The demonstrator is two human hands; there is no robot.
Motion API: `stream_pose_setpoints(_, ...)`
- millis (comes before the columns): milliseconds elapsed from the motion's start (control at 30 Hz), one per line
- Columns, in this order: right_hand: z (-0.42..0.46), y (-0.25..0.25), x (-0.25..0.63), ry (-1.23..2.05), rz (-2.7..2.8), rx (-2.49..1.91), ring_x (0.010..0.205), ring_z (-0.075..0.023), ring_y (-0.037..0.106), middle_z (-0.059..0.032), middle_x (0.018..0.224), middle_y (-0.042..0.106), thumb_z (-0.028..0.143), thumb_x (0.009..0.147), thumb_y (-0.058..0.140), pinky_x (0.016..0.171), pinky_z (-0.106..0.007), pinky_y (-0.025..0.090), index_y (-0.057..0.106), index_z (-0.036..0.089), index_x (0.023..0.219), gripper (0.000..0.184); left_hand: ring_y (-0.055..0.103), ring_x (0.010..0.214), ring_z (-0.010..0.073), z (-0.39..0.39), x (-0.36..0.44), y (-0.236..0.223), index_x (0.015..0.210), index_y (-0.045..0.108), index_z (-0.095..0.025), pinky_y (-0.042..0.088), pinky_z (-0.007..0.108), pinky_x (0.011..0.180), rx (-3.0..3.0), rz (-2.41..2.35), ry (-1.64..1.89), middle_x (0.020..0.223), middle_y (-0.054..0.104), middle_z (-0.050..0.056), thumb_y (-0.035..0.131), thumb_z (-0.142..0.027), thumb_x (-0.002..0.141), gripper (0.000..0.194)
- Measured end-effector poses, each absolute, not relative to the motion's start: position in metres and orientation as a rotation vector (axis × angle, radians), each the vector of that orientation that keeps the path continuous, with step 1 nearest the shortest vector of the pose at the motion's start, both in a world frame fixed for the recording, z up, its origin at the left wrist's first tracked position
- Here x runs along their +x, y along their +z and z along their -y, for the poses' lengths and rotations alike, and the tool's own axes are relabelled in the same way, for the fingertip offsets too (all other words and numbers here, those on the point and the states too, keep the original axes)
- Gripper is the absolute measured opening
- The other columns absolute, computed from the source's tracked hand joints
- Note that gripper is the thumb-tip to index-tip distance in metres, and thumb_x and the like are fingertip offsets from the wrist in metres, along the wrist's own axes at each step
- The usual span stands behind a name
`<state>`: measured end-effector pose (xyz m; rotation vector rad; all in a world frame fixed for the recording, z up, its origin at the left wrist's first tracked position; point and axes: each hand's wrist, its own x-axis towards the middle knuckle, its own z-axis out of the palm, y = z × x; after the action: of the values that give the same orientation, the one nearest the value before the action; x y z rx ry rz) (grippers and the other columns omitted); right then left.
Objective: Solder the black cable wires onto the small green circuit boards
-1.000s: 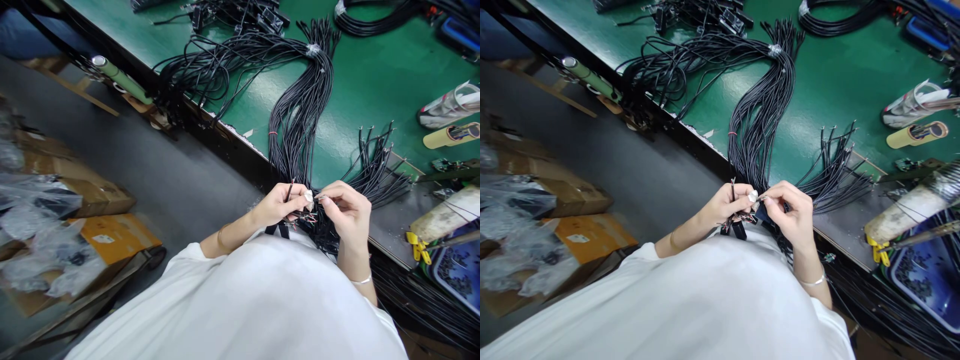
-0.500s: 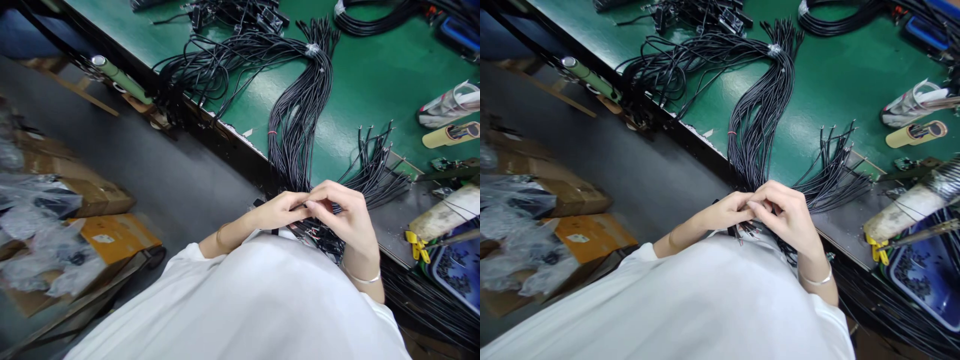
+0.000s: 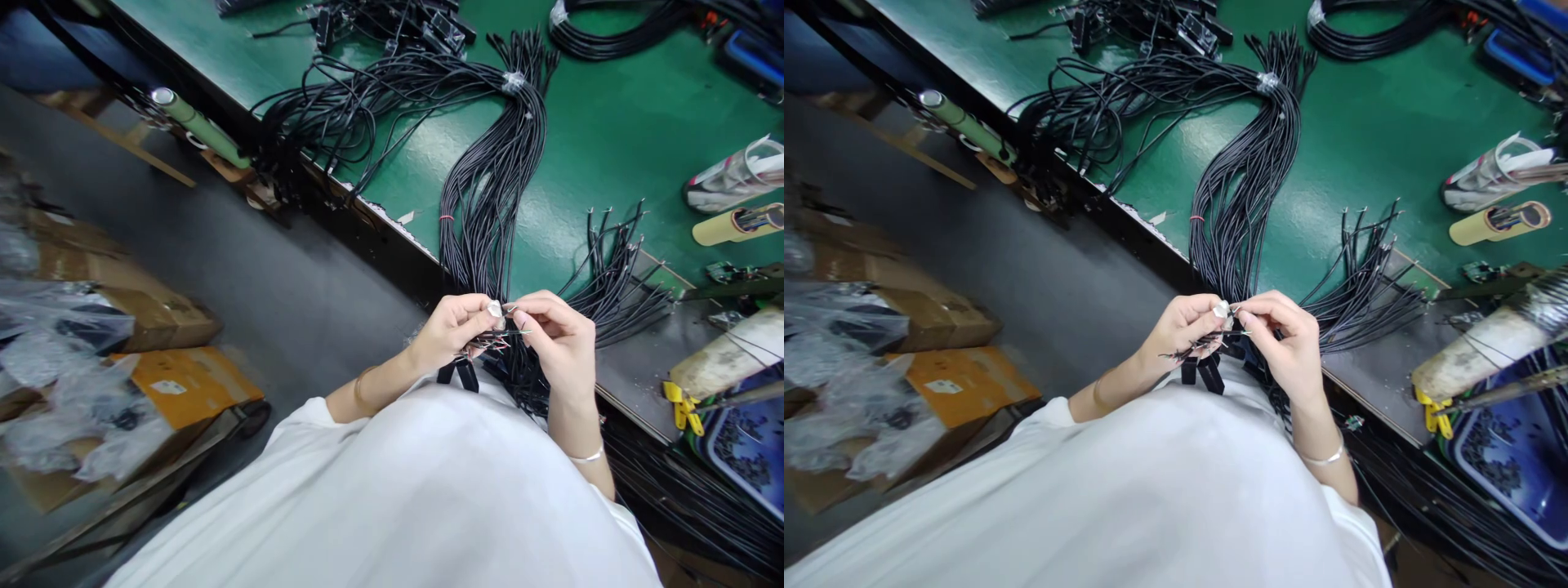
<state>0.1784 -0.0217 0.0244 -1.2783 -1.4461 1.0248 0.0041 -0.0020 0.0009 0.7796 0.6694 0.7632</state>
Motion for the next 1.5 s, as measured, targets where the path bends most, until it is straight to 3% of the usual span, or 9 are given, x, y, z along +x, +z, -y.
stream_pose_setpoints(467,0.021,0.033,0.189,0.764,1.726,-1.226,0.07,-0.0116,0.058,-0.0013,0.084,0.069,0.018,0.088,0.069,0.057,-0.025,0.041,0.074,0.024,0.091,0.009,0.04,0.039,0.0024,-0.002,0.004,0.003,0.075,0.057,-0.014,0.032,0.015,0.038,0.817,-0.649,0.628,0.053,0.048,-0.006,0.068,-0.055,0.085,0.044)
stream_pose_setpoints(567,0.02,0.022,0.19,1.058,1.598,-1.179,0.067,-0.0112,0.056,-0.0016,0.078,0.066,0.025,0.085,0.072,0.055,-0.024,0.04,0.074,0.021,0.082,0.005,0.043,0.042,0.004,-0.004,-0.001,0.004,0.075,0.062,-0.013,0.034,0.016,0.041,0.921,-0.677,0.584,0.055,0.052,-0.004,0.07,-0.056,0.081,0.044)
stream_pose_setpoints(700,0.025,0.001,0.183,1.743,1.164,-0.976,0.044,-0.0047,0.039,0.0007,0.07,0.061,0.043,0.081,0.074,0.04,-0.021,0.027,0.07,0.018,0.072,0.027,0.053,0.051,0.0087,-0.02,-0.025,0.023,0.075,0.075,-0.013,0.039,0.02,0.049,1.317,-0.568,0.478,0.06,0.064,0.003,0.076,-0.045,0.078,0.032)
stream_pose_setpoints(767,0.031,-0.007,0.182,1.798,1.07,-0.972,0.042,-0.0028,0.034,0.0014,0.071,0.06,0.044,0.083,0.072,0.039,-0.02,0.023,0.068,0.017,0.072,0.029,0.06,0.056,0.0123,-0.035,-0.036,0.044,0.077,0.079,-0.016,0.043,0.024,0.054,1.465,-0.465,0.419,0.068,0.071,0.008,0.074,-0.037,0.081,0.022)
stream_pose_setpoints(867,0.042,-0.011,0.191,1.543,1.051,-1.16,0.047,-0.0035,0.039,0.0014,0.076,0.061,0.038,0.088,0.069,0.044,-0.02,0.028,0.069,0.018,0.081,0.021,0.062,0.056,0.016,-0.066,-0.026,0.076,0.064,0.076,-0.021,0.04,0.026,0.054,1.484,-0.494,0.438,0.059,0.065,0.005,0.081,-0.027,0.073,0.012)
stream_pose_setpoints(967,0.051,-0.014,0.206,1.247,1.068,-1.376,0.051,-0.0064,0.044,0.0021,0.07,0.06,0.039,0.088,0.069,0.048,-0.021,0.035,0.071,0.019,0.088,0.02,0.049,0.046,0.0138,-0.099,0.021,0.091,0.045,0.065,-0.021,0.03,0.028,0.051,1.521,-0.507,0.491,0.043,0.053,0.002,0.079,-0.016,0.073,0.031)
stream_pose_setpoints(1133,0.064,-0.026,0.22,0.954,1.319,-1.618,0.058,-0.0113,0.052,-0.0017,0.077,0.067,0.038,0.09,0.066,0.054,-0.024,0.043,0.072,0.018,0.09,0.021,0.034,0.039,0.0119,-0.144,0.105,0.061,0.033,0.058,-0.023,0.02,0.032,0.052,1.842,-0.063,0.183,0.035,0.049,0.0,0.09,-0.006,0.047,0.039)
stream_pose_setpoints(1300,0.091,-0.051,0.23,0.625,1.397,-1.738,0.071,-0.0183,0.066,-0.0049,0.083,0.072,0.04,0.091,0.063,0.066,-0.029,0.052,0.074,0.02,0.094,0.023,0.041,0.038,0.0145,-0.14,0.114,0.009,0.035,0.062,-0.026,0.027,0.032,0.048,1.82,0.019,0.209,0.035,0.052,-0.001,0.093,-0.009,0.036,0.036)
stream_pose_setpoints(1500,0.107,-0.064,0.237,0.582,1.298,-1.742,0.067,-0.0206,0.066,-0.0058,0.08,0.072,0.04,0.089,0.064,0.061,-0.031,0.053,0.075,0.023,0.096,0.022,0.064,0.069,0.018,-0.185,0.085,0.025,0.074,0.079,-0.022,0.047,0.03,0.069,1.84,-0.153,0.476,0.074,0.073,0.003,0.091,-0.029,0.057,0.021)
